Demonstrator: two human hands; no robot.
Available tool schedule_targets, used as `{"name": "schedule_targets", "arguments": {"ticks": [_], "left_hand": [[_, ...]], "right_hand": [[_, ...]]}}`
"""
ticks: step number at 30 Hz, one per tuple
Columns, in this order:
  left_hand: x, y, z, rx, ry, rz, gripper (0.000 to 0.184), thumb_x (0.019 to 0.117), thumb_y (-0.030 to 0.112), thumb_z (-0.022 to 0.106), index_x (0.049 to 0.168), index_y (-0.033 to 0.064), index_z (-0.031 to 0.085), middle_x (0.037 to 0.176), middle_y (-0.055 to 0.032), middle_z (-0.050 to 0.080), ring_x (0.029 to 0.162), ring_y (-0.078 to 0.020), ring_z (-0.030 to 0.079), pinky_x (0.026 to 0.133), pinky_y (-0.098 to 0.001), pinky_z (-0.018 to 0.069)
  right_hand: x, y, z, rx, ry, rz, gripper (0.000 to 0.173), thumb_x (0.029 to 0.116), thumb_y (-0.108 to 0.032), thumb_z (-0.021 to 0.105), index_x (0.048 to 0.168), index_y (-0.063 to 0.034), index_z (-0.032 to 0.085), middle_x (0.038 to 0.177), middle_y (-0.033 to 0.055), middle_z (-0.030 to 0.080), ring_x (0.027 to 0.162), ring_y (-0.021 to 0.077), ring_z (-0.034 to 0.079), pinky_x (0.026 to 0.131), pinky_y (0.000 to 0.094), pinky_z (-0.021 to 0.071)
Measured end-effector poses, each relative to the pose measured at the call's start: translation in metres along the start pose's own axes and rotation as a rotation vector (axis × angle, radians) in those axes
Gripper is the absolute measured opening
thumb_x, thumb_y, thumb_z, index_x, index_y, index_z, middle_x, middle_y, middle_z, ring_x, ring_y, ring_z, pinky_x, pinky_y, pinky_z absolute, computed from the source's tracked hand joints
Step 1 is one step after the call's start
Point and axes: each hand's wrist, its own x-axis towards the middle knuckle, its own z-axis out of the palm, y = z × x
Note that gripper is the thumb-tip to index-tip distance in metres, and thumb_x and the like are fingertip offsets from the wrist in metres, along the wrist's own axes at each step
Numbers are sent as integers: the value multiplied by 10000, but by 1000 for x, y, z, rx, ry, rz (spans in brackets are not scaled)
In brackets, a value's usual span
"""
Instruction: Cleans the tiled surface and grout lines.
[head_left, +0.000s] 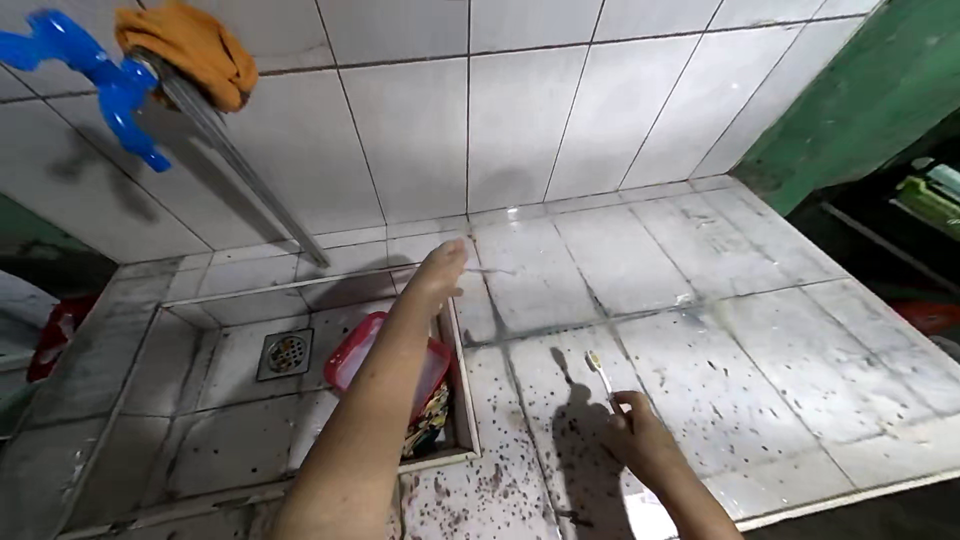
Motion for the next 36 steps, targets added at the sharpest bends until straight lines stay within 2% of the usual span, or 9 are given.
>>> {"name": "schedule_targets", "arguments": {"ticks": [4,7,12,15,18,22,26,31,36], "left_hand": [[-39,-57,-48,357,68,-43,469,1113,261,438,1532,49,428,1519,-236,477,1368,-396,500,1098,-596,417],[-94,-114,-73,634,143,-38,439,1093,215,486,1490,27,490,1525,-229,482,1409,-396,470,1162,-591,368],[-173,-195,-76,669,382,7,483,1032,158,556,1489,12,501,1604,-254,368,1488,-416,363,1206,-558,328],[-198,-223,-83,688,496,-10,512,1032,210,549,1507,29,487,1620,-268,333,1491,-464,334,1204,-607,294],[-210,-234,-91,600,508,-67,553,1044,201,547,1534,-19,416,1618,-290,318,1497,-451,330,1208,-571,309],[-211,-234,-85,515,623,-80,496,1057,190,550,1489,-38,467,1514,-267,487,1391,-407,493,1146,-554,392],[-207,-217,-66,606,455,-69,266,1043,107,569,1248,-13,686,1229,-215,689,1118,-347,678,1001,-533,525],[-182,-159,-14,824,17,-385,397,1036,424,582,1273,129,700,1225,-135,701,1171,-325,656,1003,-571,510],[-164,-155,1,956,-8,-458,320,1028,331,612,1136,50,720,1123,-186,710,1086,-364,679,921,-564,540]], "right_hand": [[4,25,-10,-106,42,-108,363,1087,-193,499,1427,-96,582,1129,223,708,993,412,697,884,631,529],[20,26,-26,-231,46,-117,457,1097,-166,454,1544,-245,499,1312,215,671,1127,454,673,946,680,495],[102,-5,-48,-419,101,40,502,1099,-242,461,1596,-276,396,1263,289,652,1114,510,649,890,684,511],[150,-47,-32,-403,123,7,557,1075,-218,502,1608,-185,343,1255,303,653,1136,517,644,897,686,514],[149,-117,16,-416,-10,-189,571,1072,-207,514,1614,-165,340,1277,267,659,1152,472,653,940,647,516],[130,-161,38,-509,-129,-302,523,1100,-240,454,1610,-217,342,1221,271,675,1104,488,664,887,668,519],[102,-113,7,-554,-86,-366,441,1104,-218,469,1544,-197,480,1185,317,681,1062,569,654,842,751,487],[39,-4,11,-467,1,-527,291,1050,-165,572,1292,-52,689,1105,270,695,983,495,684,803,692,531],[-4,-4,47,-204,130,-757,248,938,-135,669,1123,10,749,1150,258,686,1036,457,676,859,610,558]]}}
